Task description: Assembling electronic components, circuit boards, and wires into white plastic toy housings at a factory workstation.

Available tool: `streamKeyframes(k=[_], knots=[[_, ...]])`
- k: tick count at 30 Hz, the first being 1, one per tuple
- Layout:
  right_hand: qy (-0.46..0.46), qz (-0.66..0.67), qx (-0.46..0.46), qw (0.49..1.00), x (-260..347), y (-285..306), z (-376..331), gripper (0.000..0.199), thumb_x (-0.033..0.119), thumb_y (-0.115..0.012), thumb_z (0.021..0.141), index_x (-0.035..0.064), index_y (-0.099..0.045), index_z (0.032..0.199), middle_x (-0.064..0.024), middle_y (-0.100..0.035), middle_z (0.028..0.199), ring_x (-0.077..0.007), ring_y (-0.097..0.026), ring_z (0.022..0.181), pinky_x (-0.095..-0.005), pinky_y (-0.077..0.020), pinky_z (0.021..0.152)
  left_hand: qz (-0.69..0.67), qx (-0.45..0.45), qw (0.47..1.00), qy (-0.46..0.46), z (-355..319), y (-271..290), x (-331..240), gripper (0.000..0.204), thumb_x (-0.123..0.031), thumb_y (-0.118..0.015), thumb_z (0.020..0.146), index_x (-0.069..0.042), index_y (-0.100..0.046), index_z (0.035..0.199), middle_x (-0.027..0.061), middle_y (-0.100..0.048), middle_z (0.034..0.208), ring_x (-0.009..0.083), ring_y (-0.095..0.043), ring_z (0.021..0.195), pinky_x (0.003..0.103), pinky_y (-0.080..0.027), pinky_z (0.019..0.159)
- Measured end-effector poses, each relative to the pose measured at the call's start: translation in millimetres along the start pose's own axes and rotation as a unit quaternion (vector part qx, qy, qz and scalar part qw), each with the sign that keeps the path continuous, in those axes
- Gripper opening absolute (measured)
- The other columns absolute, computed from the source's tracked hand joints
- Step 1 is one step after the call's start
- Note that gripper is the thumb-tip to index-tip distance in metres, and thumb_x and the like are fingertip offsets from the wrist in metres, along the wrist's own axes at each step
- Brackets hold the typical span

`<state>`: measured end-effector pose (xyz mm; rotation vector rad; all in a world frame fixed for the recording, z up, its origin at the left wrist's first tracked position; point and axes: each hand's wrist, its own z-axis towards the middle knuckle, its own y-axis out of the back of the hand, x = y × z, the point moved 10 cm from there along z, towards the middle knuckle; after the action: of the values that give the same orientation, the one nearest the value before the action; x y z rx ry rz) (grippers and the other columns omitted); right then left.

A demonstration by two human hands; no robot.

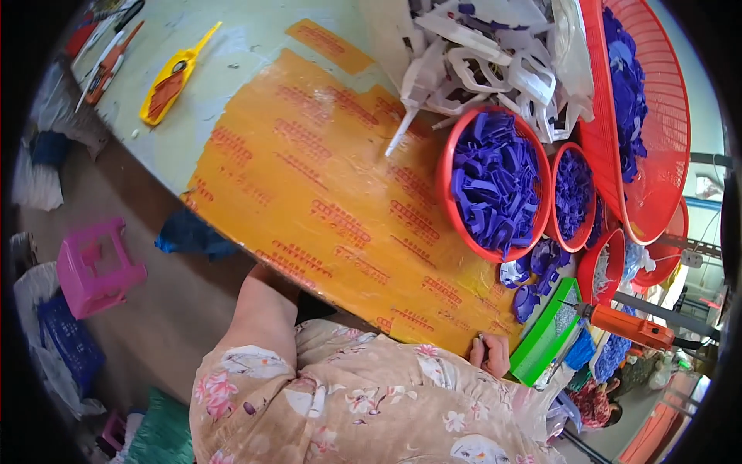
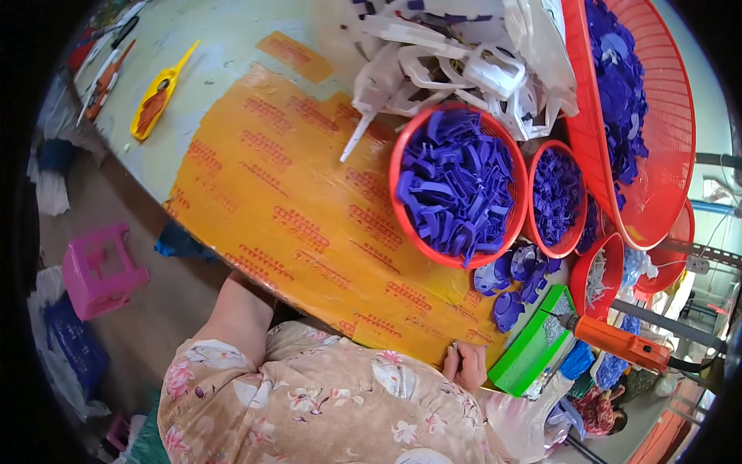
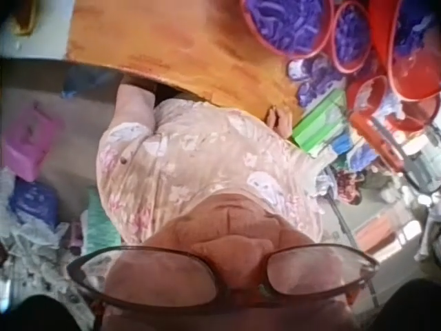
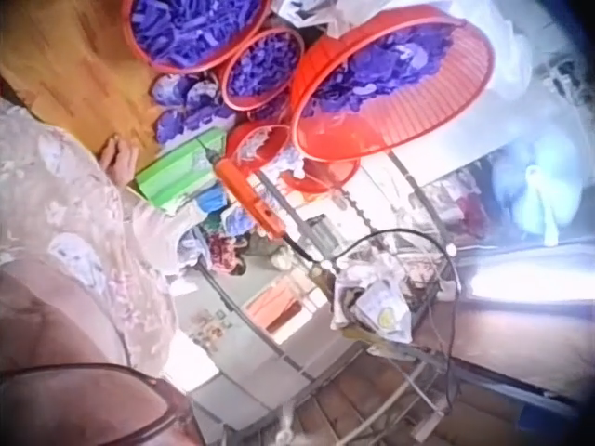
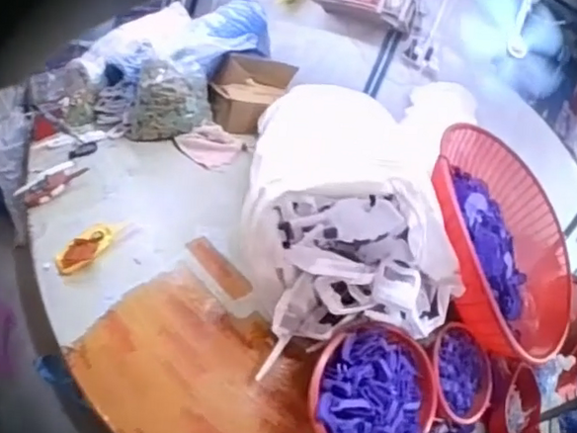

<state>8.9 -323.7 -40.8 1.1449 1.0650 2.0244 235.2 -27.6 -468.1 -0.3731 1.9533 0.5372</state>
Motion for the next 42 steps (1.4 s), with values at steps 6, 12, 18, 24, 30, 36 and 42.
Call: streamKeyframes(k=[6,12,18,24,30,36,42], knots=[[-0.041,0.044,0.004,0.998,-15,-2,-8,0.010,-0.005,-0.065,0.078,-0.0006,-0.061,0.086,-0.0110,-0.058,0.076,-0.0161,-0.055,0.062,-0.0259,-0.0456,0.056,0.088,0.003,0.996,0.032,-20,9,50,0.034,-0.033,-0.062,0.081,-0.004,-0.068,0.098,0.0208,-0.067,0.095,0.0371,-0.064,0.092,0.044,-0.051,0.078],[-0.060,0.060,0.000,0.996,-15,0,-11,0.012,-0.005,-0.066,0.076,-0.0008,-0.064,0.087,-0.0132,-0.060,0.078,-0.0216,-0.059,0.065,-0.0290,-0.0489,0.060,0.178,-0.022,0.983,0.040,-64,74,87,0.033,-0.032,-0.063,0.080,-0.004,-0.068,0.097,0.0207,-0.067,0.093,0.0368,-0.064,0.090,0.044,-0.051,0.078],[0.004,0.080,-0.009,0.997,-5,2,-5,0.012,-0.007,-0.063,0.076,-0.0015,-0.063,0.088,-0.0135,-0.059,0.078,-0.0236,-0.058,0.064,-0.0298,-0.0470,0.058,0.275,-0.066,0.959,0.022,-158,194,91,0.032,-0.031,-0.065,0.080,-0.004,-0.068,0.097,0.0206,-0.067,0.091,0.0365,-0.065,0.088,0.044,-0.051,0.077],[0.078,0.141,-0.014,0.987,5,16,-3,0.012,-0.004,-0.063,0.079,-0.0006,-0.061,0.090,-0.0152,-0.057,0.079,-0.0296,-0.058,0.067,-0.0335,-0.0469,0.059,0.044,-0.274,0.961,0.007,-278,386,215,0.031,-0.029,-0.065,0.080,-0.002,-0.068,0.092,0.0243,-0.066,0.085,0.0388,-0.064,0.082,0.044,-0.050,0.075],[0.076,0.141,-0.062,0.985,-1,18,-16,0.009,-0.003,-0.061,0.081,-0.0003,-0.057,0.088,-0.0167,-0.054,0.078,-0.0327,-0.055,0.068,-0.0369,-0.0443,0.059,0.178,-0.365,0.912,-0.061,-353,450,-18,0.029,-0.022,-0.063,0.082,0.006,-0.065,0.090,0.0207,-0.064,0.075,0.0223,-0.059,0.070,0.038,-0.046,0.069],[0.060,0.167,-0.046,0.983,-5,15,-13,0.010,0.002,-0.060,0.083,0.0015,-0.056,0.091,-0.0174,-0.054,0.082,-0.0364,-0.056,0.071,-0.0411,-0.0450,0.058,0.016,-0.500,0.844,-0.193,-446,503,-181,0.031,-0.020,-0.056,0.088,0.007,-0.066,0.101,0.0156,-0.067,0.087,0.0202,-0.059,0.076,0.036,-0.046,0.072],[0.061,0.153,-0.010,0.986,0,8,-15,0.005,0.002,-0.057,0.085,-0.0006,-0.057,0.089,-0.0164,-0.055,0.081,-0.0330,-0.055,0.073,-0.0377,-0.0447,0.065,-0.015,-0.499,0.846,-0.187,-487,514,-208,0.032,-0.019,-0.055,0.088,0.007,-0.066,0.104,0.0178,-0.067,0.095,0.0213,-0.061,0.083,0.034,-0.048,0.075]])
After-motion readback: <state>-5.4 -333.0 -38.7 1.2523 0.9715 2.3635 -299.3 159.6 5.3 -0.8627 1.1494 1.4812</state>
